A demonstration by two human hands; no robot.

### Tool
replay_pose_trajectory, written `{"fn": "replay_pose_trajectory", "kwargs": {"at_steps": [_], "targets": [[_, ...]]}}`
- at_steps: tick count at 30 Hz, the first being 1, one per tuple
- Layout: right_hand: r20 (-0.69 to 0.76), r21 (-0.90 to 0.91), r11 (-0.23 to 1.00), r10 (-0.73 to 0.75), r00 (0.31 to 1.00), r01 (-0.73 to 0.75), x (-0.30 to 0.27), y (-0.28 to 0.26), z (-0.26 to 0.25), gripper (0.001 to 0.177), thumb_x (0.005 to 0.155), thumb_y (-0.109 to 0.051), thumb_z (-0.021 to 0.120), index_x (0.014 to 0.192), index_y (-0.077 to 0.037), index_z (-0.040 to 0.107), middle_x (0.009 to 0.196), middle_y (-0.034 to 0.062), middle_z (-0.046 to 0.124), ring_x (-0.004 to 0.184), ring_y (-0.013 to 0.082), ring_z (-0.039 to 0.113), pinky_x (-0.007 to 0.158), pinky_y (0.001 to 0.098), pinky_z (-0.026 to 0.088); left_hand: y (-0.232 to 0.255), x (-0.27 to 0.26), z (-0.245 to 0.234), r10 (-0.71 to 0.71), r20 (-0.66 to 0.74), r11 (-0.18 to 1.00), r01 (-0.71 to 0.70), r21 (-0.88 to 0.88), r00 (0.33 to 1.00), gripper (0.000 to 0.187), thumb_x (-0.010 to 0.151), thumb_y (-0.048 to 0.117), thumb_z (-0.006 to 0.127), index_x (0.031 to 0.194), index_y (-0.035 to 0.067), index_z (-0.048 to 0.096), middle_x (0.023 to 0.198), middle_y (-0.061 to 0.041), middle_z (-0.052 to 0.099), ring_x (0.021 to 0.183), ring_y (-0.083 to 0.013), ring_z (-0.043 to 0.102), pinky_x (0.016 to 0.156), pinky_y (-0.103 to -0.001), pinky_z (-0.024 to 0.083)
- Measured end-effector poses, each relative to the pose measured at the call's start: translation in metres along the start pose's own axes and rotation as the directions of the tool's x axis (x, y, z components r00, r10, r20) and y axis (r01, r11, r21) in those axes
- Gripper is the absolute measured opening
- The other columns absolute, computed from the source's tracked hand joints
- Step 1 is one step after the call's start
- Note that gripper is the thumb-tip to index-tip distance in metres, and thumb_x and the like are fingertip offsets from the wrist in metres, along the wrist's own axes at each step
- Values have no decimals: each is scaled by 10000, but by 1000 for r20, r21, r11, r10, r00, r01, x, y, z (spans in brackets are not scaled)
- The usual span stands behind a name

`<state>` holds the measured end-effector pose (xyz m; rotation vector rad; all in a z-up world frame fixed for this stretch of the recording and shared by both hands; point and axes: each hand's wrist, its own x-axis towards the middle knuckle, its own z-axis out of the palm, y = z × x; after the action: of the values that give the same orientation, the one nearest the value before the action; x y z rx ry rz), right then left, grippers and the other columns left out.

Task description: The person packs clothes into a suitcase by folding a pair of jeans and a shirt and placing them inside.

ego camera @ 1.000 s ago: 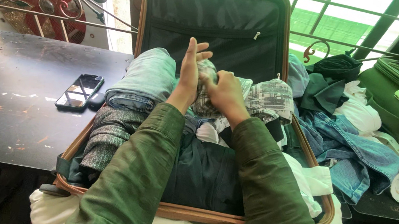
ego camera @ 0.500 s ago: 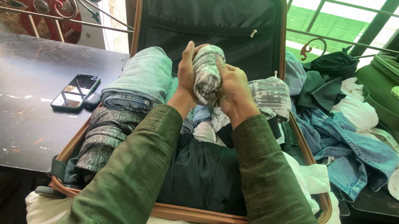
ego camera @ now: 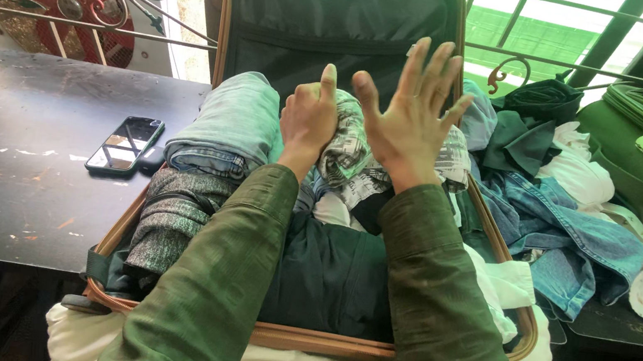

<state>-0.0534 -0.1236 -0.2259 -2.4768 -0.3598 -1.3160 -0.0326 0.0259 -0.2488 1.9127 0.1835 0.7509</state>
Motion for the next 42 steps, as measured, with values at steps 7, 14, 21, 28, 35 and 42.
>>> {"fn": "replay_pose_trajectory", "kwargs": {"at_steps": [7, 14, 21, 28, 35, 42], "targets": [[427, 391, 878, 93, 899, -276, -9, -22, 15, 685, 962, -627, 514, 1297, -49, 665, 1237, 216, 708, 1173, 337, 676, 985, 448, 523, -18, 16, 6, 2, 16, 1000, -1, -11, 1000, 790, 953, 677, 255, 894, 105, 797, 917, -192, 774, 968, -454, 692, 892, -536, 493], [436, 746, 438, 246, 865, -501, -10, -5, 46, 410, 924, -284, 699, 1178, 36, 668, 1069, 143, 754, 939, 208, 716, 814, 356, 569, -18, 22, 3, 205, 186, 974, -182, -133, 961, 949, 880, 791, 125, 1500, 155, 457, 1559, -170, 445, 1520, -344, 260, 1159, -692, -78], [573, 783, -28, 420, 704, -621, -1, 17, 52, 381, 954, -272, 647, 1160, 49, 644, 1032, 143, 724, 860, 195, 706, 752, 350, 594, -24, 13, -13, 382, 261, 782, -460, 420, 887, 1028, 895, 861, 129, 1660, 178, 58, 1729, -174, -38, 1548, -376, -219, 1079, -730, -251], [689, 721, -432, 361, 629, -541, -2, 10, 53, 356, 988, -249, 592, 1135, 66, 667, 1028, 158, 738, 855, 259, 739, 741, 411, 627, -25, 9, 25, 414, 268, 841, -254, -477, 870, 1034, 966, 818, 333, 1653, 58, 189, 1674, -215, 299, 1590, -337, 275, 1299, -463, 225], [767, 639, -326, 196, 611, -697, -9, -13, 44, 380, 1008, -346, 592, 1137, 1, 678, 960, 92, 734, 758, 199, 722, 637, 401, 619, -38, 13, 16, 284, 191, 582, -11, -813, 940, 706, 1003, 515, 541, 1491, 6, 501, 1430, -164, 567, 1308, -255, 542, 1115, -352, 416], [713, 697, -165, 262, 651, -698, -6, -5, 42, 359, 988, -339, 595, 1085, 2, 652, 924, 97, 738, 725, 191, 722, 595, 380, 603, -37, 25, 3, 330, 15, 918, -317, -238, 944, 689, 1031, 554, 442, 1530, 77, 457, 1465, -168, 536, 1404, -334, 411, 1159, -530, 251]]}}
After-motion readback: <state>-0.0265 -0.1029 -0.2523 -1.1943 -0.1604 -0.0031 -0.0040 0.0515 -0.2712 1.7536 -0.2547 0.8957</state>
